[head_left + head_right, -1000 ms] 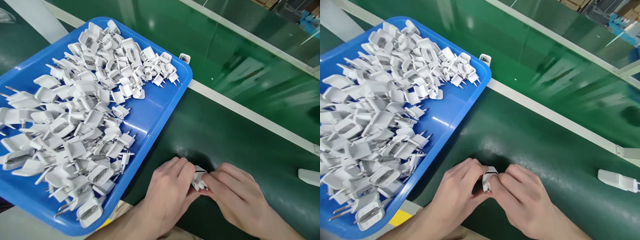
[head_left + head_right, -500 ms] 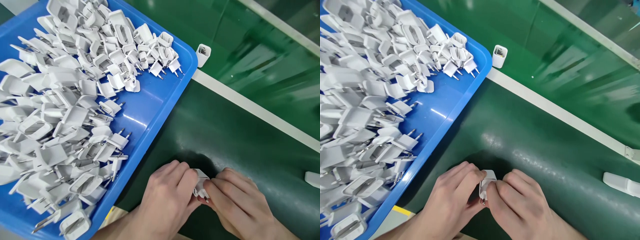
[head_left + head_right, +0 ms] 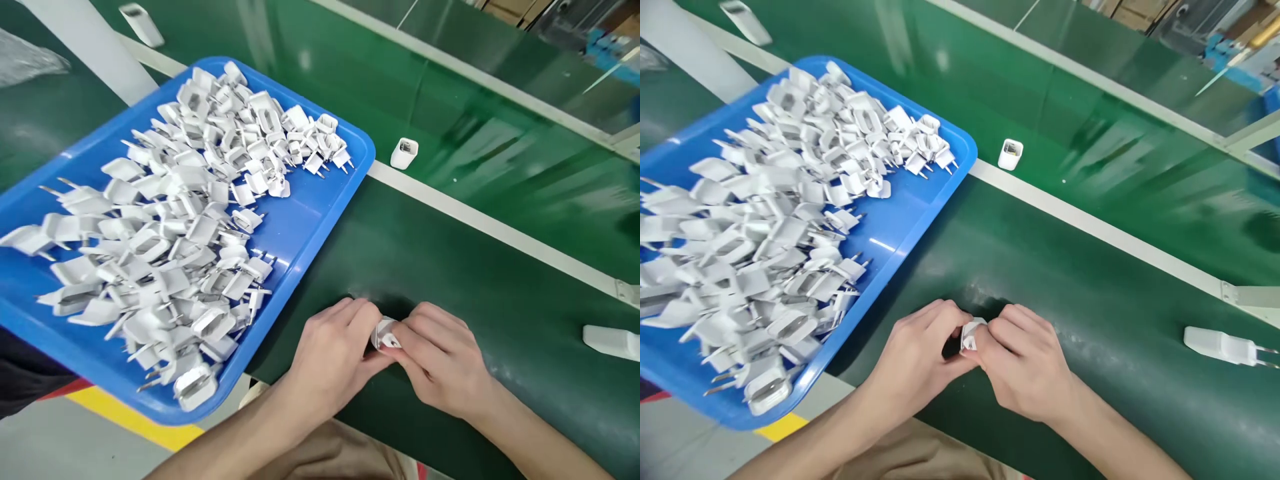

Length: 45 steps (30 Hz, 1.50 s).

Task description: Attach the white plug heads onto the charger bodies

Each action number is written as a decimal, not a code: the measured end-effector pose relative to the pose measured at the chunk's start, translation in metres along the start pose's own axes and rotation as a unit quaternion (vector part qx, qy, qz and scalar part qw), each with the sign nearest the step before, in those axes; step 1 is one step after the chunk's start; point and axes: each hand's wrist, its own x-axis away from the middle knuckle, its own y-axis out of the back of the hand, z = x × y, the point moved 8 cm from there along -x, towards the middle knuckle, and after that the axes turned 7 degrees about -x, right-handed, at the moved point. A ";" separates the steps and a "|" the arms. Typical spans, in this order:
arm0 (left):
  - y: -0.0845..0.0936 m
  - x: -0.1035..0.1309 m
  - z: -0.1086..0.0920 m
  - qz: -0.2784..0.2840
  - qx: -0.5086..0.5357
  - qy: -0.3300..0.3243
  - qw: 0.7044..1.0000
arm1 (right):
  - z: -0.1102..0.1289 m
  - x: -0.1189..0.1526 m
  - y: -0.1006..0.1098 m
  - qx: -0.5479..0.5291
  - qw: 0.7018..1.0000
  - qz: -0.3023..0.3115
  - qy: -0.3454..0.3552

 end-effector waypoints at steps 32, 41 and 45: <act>0.011 0.033 -0.051 0.135 0.441 0.117 0.879 | 0.026 0.013 0.042 -0.279 0.950 -0.140 0.021; 0.000 0.035 -0.073 0.140 0.576 0.164 0.789 | 0.032 0.020 0.046 -0.271 0.939 -0.210 0.040; -0.002 0.032 -0.072 0.147 0.581 0.166 0.783 | 0.029 0.018 0.047 -0.275 0.938 -0.209 0.043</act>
